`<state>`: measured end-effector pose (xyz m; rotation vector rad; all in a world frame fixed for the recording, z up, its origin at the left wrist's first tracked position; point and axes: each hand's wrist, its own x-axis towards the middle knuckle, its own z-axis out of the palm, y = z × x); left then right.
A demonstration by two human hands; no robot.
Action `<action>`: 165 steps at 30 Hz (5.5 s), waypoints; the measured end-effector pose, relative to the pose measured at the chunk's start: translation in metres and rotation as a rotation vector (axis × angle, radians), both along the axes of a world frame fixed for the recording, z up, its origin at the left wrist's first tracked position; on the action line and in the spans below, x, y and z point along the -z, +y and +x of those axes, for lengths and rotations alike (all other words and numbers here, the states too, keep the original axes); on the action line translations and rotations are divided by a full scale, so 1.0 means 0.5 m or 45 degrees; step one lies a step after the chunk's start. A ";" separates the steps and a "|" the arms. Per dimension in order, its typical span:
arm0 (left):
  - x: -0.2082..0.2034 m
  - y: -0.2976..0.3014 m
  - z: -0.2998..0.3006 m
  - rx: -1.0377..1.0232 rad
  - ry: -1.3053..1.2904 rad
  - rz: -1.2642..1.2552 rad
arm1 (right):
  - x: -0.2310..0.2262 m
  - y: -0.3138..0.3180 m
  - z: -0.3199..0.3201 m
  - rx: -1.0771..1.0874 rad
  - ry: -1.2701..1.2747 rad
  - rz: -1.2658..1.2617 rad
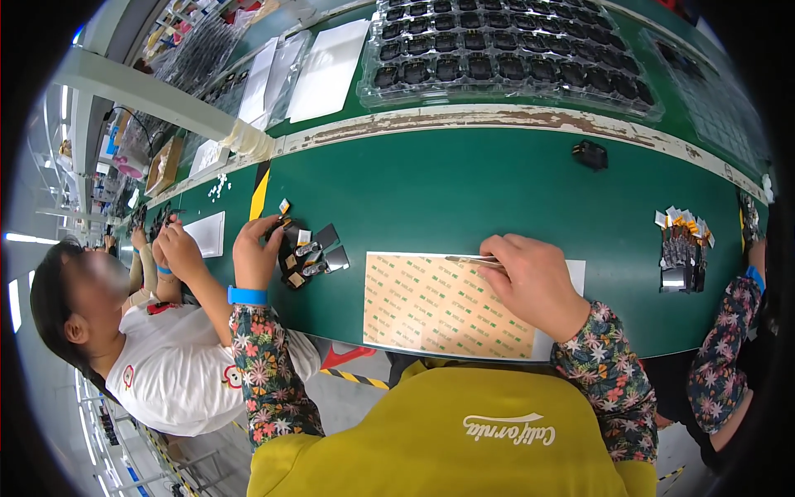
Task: The person assembles small electronic components by applying adhesive with a precision applicator, then joining the electronic components into plastic housings.
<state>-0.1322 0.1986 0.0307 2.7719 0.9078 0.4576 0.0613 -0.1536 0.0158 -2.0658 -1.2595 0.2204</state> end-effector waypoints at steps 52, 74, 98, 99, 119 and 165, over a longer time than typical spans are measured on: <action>0.068 -0.008 0.051 -0.016 0.015 0.407 | 0.016 -0.004 -0.002 0.011 -0.062 0.085; 0.017 -0.488 0.630 1.347 -0.162 -0.138 | 0.034 -0.080 0.077 0.056 -0.571 0.018; 0.040 -0.403 0.329 0.727 -0.192 -1.934 | -0.026 -0.307 0.130 1.250 -0.653 -0.395; 0.035 -0.400 0.328 0.698 -0.181 -1.932 | -0.022 -0.307 0.136 1.261 -0.660 -0.437; 0.019 -0.364 0.318 0.735 -0.089 -2.277 | -0.055 -0.049 0.087 0.480 0.484 0.250; 0.012 -0.359 0.318 0.710 -0.001 -2.044 | -0.052 -0.040 0.033 0.097 -0.692 -0.081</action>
